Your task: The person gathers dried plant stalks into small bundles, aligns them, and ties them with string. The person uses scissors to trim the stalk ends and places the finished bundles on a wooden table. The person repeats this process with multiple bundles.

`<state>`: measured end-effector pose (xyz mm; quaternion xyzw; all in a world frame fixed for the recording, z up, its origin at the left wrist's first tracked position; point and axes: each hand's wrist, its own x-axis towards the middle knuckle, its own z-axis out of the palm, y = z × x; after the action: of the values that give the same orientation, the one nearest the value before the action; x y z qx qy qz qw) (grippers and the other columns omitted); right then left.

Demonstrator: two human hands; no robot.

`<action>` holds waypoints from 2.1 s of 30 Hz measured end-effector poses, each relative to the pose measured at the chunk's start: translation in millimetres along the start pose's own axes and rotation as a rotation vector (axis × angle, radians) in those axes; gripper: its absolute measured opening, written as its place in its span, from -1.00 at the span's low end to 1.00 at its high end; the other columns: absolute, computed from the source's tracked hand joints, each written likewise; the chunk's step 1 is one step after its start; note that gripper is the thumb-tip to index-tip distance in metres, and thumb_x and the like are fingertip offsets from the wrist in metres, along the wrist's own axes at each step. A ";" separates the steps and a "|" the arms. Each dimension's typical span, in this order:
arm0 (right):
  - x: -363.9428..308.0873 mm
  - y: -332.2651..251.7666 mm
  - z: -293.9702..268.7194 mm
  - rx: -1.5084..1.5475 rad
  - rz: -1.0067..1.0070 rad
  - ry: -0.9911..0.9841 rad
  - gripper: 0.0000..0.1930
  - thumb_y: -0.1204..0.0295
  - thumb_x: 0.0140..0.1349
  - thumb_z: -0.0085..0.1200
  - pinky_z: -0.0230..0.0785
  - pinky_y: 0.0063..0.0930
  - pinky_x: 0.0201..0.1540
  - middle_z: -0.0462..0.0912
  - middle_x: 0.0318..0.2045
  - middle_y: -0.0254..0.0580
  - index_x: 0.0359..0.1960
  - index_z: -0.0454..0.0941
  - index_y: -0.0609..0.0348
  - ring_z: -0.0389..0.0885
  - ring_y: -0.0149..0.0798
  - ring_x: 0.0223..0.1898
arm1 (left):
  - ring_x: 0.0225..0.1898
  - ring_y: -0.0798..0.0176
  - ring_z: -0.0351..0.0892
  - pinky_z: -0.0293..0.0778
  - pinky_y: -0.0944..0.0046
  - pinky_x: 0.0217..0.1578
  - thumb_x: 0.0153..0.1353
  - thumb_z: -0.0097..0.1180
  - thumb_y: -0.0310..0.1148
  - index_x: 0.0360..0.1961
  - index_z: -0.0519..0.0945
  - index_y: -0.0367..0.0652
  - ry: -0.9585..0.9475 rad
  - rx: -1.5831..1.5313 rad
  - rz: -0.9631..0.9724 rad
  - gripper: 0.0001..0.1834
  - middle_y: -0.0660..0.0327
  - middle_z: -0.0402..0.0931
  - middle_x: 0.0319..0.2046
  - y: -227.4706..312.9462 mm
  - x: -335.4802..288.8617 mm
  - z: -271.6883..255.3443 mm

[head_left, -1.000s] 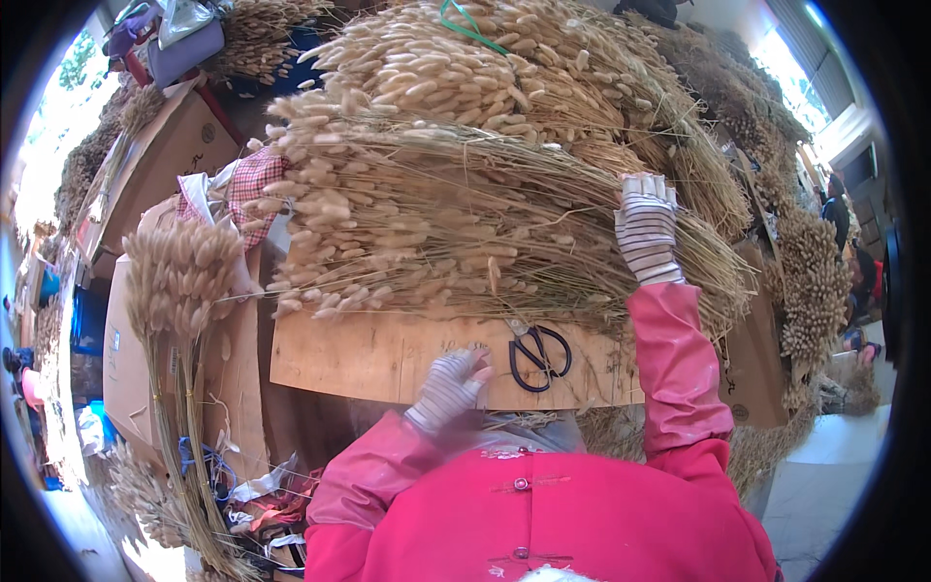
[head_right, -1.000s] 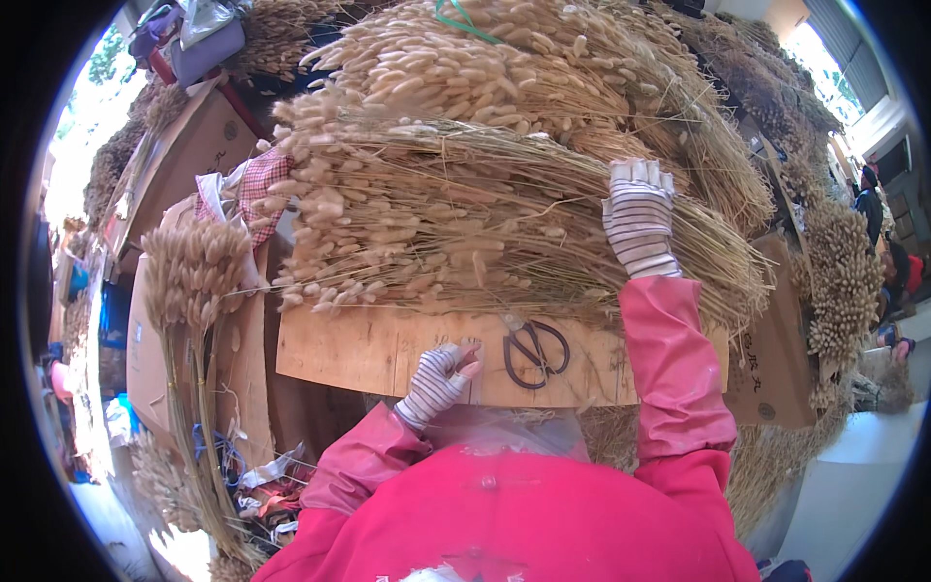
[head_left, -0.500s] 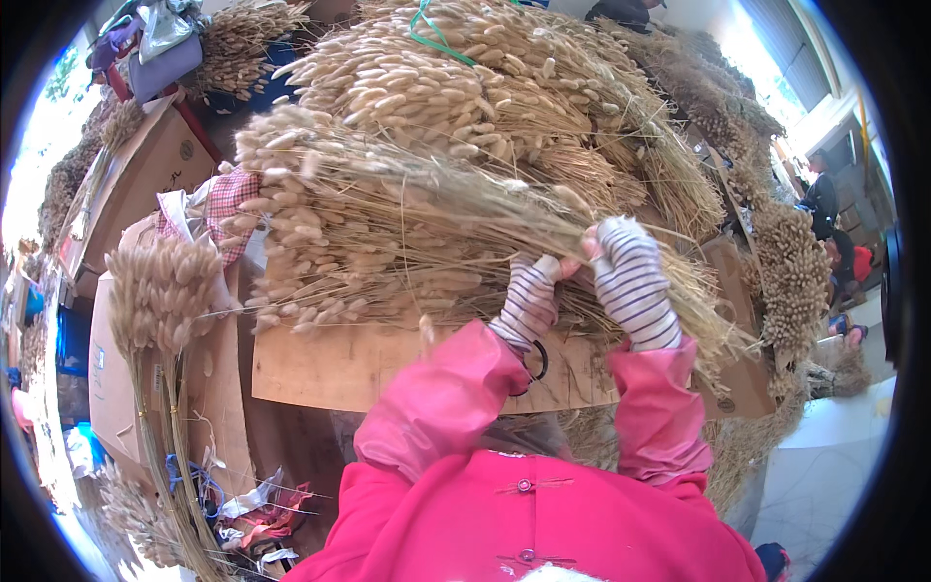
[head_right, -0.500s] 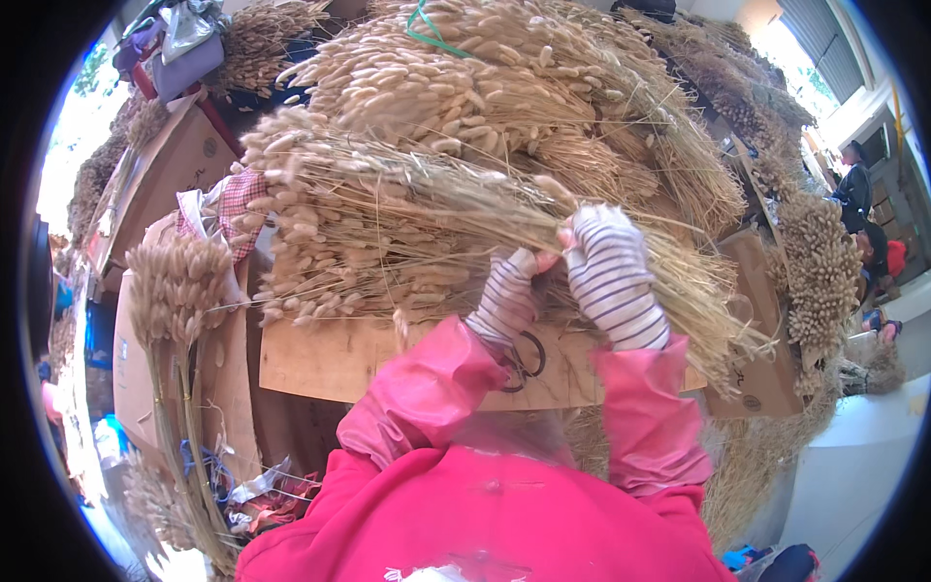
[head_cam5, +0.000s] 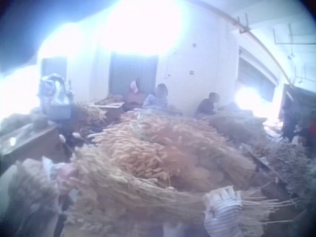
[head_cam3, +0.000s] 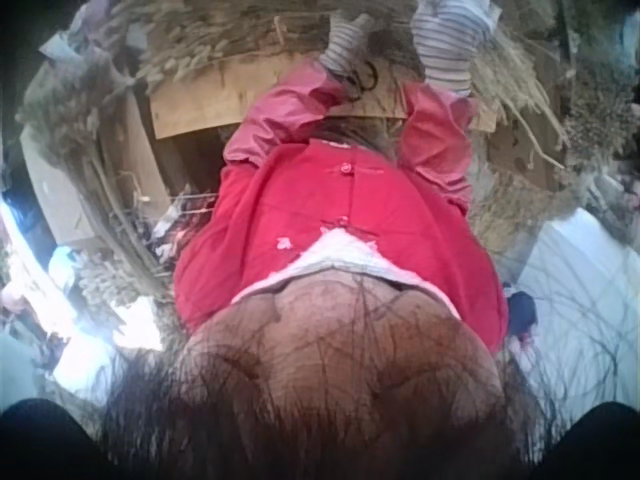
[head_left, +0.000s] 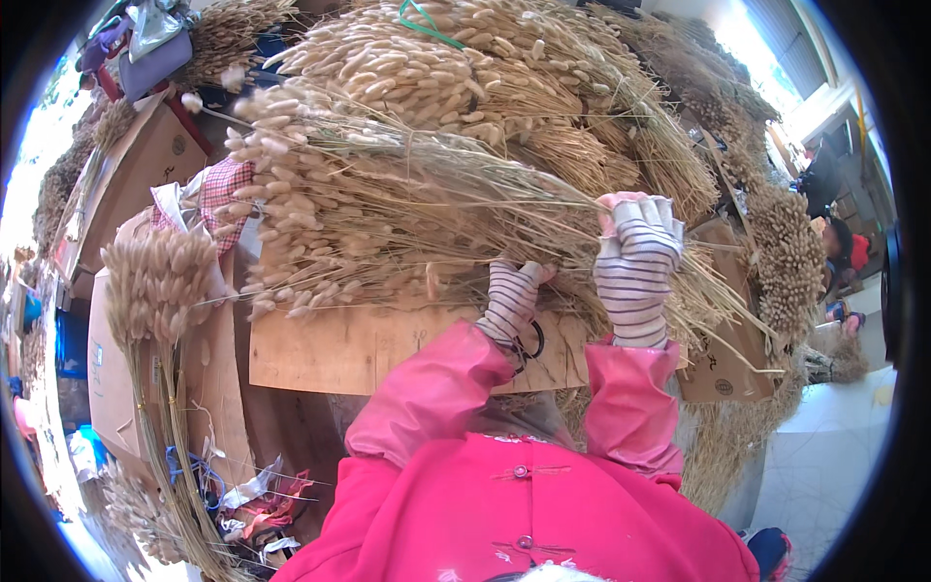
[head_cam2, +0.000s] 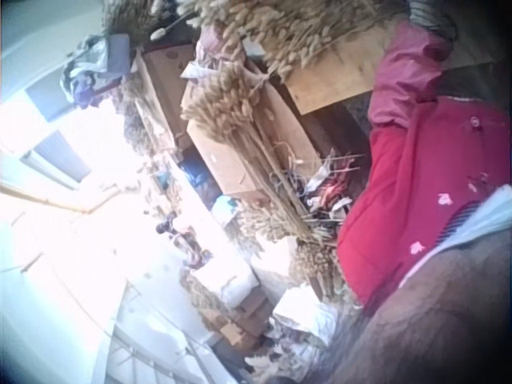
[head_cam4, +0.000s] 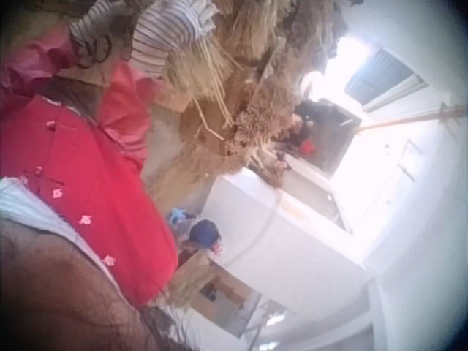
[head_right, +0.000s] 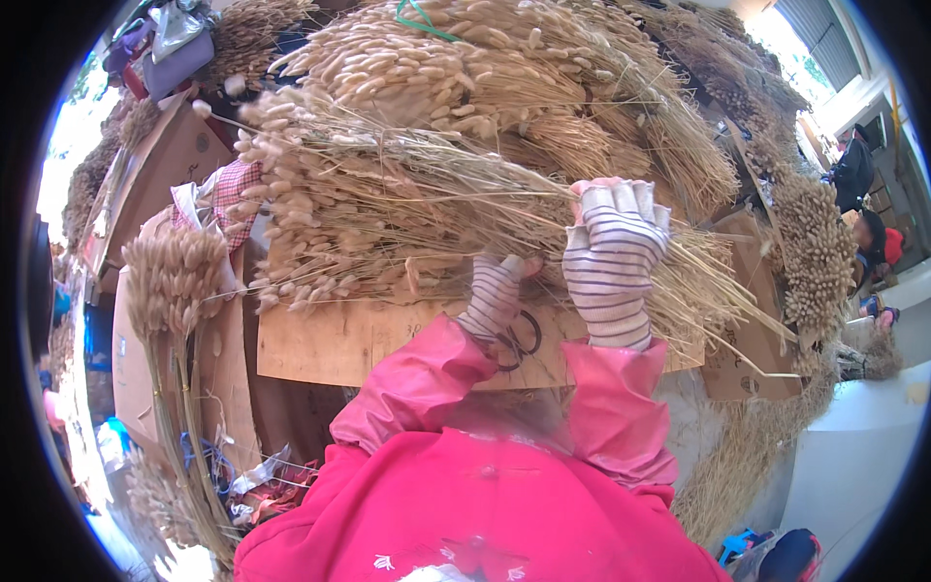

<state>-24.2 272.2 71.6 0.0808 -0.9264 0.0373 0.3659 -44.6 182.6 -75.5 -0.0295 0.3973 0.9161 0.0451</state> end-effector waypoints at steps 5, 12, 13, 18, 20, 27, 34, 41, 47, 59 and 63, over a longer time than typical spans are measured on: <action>-50.8 -14.2 36.2 -0.096 0.055 -0.528 -0.52 0.31 -0.09 0.20 0.20 -0.04 0.06 0.46 -0.06 -0.13 -0.05 0.47 0.09 0.37 -0.04 0.02 | -0.27 0.32 0.54 0.43 0.29 -0.17 -0.07 0.07 -0.62 -0.25 0.57 -0.26 -0.367 0.472 0.193 -0.72 0.25 0.59 -0.31 3.7 2.3 -38.8; -91.2 -20.8 43.8 0.065 0.036 -0.685 -0.28 0.34 -0.16 0.26 0.16 0.03 0.09 0.35 0.07 -0.04 0.15 0.30 0.13 0.28 0.03 0.10 | -0.25 0.25 0.55 0.45 0.25 -0.18 0.13 0.10 -0.33 -0.17 0.54 -0.23 -0.278 -0.233 -0.320 -0.73 0.20 0.57 -0.28 4.8 -24.2 -50.4; -92.7 -21.2 41.9 0.143 0.041 -0.798 -0.29 0.33 -0.13 0.23 0.13 0.06 0.12 0.32 0.10 0.03 0.16 0.29 0.15 0.26 0.07 0.12 | -0.33 0.31 0.52 0.43 0.29 -0.28 0.10 0.16 -0.28 -0.26 0.54 -0.21 -0.140 -0.113 -0.335 -0.75 0.23 0.54 -0.36 4.9 -22.4 -47.5; -96.8 -14.9 41.7 0.134 0.118 -0.745 -0.33 0.37 0.01 0.10 0.20 0.05 -0.01 0.44 0.02 -0.18 0.24 0.20 0.01 0.34 -0.01 0.04 | -0.49 0.38 0.42 0.37 0.33 -0.47 -0.02 0.25 -0.39 -0.45 0.49 -0.21 0.116 -0.018 -0.174 -0.81 0.30 0.46 -0.52 -9.5 -14.4 -39.7; -96.4 -12.5 45.1 0.156 0.136 -0.766 -0.32 0.36 0.05 0.05 0.16 0.06 0.01 0.45 0.03 -0.19 0.27 0.14 -0.01 0.33 -0.04 0.06 | -0.50 0.38 0.39 0.35 0.31 -0.48 -0.05 0.24 -0.44 -0.48 0.47 -0.22 0.161 0.096 -0.138 -0.83 0.31 0.44 -0.53 -16.8 -15.7 -43.8; -76.1 -1.1 55.9 -0.053 0.245 -0.584 -0.32 0.31 0.13 0.00 -0.02 0.04 0.11 0.29 0.22 -0.31 0.31 0.05 -0.07 0.18 -0.09 0.14 | -0.49 0.32 0.36 0.34 0.36 -0.43 0.05 0.09 -0.36 -0.47 0.41 -0.17 0.141 0.211 -0.107 -0.86 0.30 0.38 -0.52 -29.2 -32.4 -68.8; -90.3 -26.1 67.2 0.009 0.086 -0.773 -0.32 0.28 0.00 0.12 0.08 0.10 0.09 0.53 -0.09 -0.15 0.22 0.22 0.06 0.39 -0.05 0.03 | -0.40 0.32 0.44 0.42 0.26 -0.29 0.15 0.06 -0.34 -0.35 0.50 -0.20 -0.019 0.032 -0.083 -0.85 0.29 0.47 -0.43 -15.0 -28.5 -68.6; -58.9 -0.6 41.1 0.049 0.255 -0.038 -0.83 0.57 0.01 0.00 0.31 -0.18 -0.21 0.57 -0.47 -0.13 -0.34 0.55 0.09 0.51 -0.05 -0.35 | -0.21 0.20 0.54 0.45 0.16 -0.06 0.14 0.16 -0.18 -0.13 0.50 -0.21 -0.171 -0.214 -0.600 -0.63 0.19 0.56 -0.23 -16.7 -64.3 -56.0; -77.3 -19.2 40.6 -0.112 0.301 -0.941 -0.53 0.28 0.10 0.06 0.06 0.24 0.14 0.44 0.02 -0.02 0.11 0.37 -0.23 0.36 0.08 0.10 | -0.08 0.27 0.46 0.41 0.17 -0.04 0.09 0.23 -0.10 0.04 0.43 -0.24 -0.140 -0.074 -0.648 -0.42 0.18 0.51 -0.12 -15.5 -72.9 -52.4; -53.9 -23.9 18.5 0.311 -0.015 -0.686 -0.64 0.43 0.05 0.13 0.36 -0.23 -0.26 0.52 -0.45 -0.06 -0.05 0.53 -0.04 0.51 -0.01 -0.36 | -0.53 0.47 0.56 0.42 0.51 -0.57 0.15 0.11 -0.47 -0.08 0.54 -0.31 -0.046 0.825 0.349 -0.71 0.17 0.59 -0.55 134.1 -83.2 -111.6; -44.5 -69.3 27.3 0.039 -0.173 -0.640 -0.59 0.27 0.03 0.14 0.23 0.05 -0.11 0.50 -0.17 -0.11 -0.03 0.47 -0.02 0.43 -0.08 -0.06 | 0.19 0.17 0.27 0.12 -0.02 0.16 -0.10 0.21 -0.37 -0.02 0.52 -0.03 -0.115 1.855 0.994 -0.50 0.34 0.37 0.14 163.2 -32.4 -124.3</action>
<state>1.7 205.9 21.9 0.1737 -0.9832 -0.0037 0.0564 -27.4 -21.1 -39.0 0.2262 0.9072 0.1688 -0.3119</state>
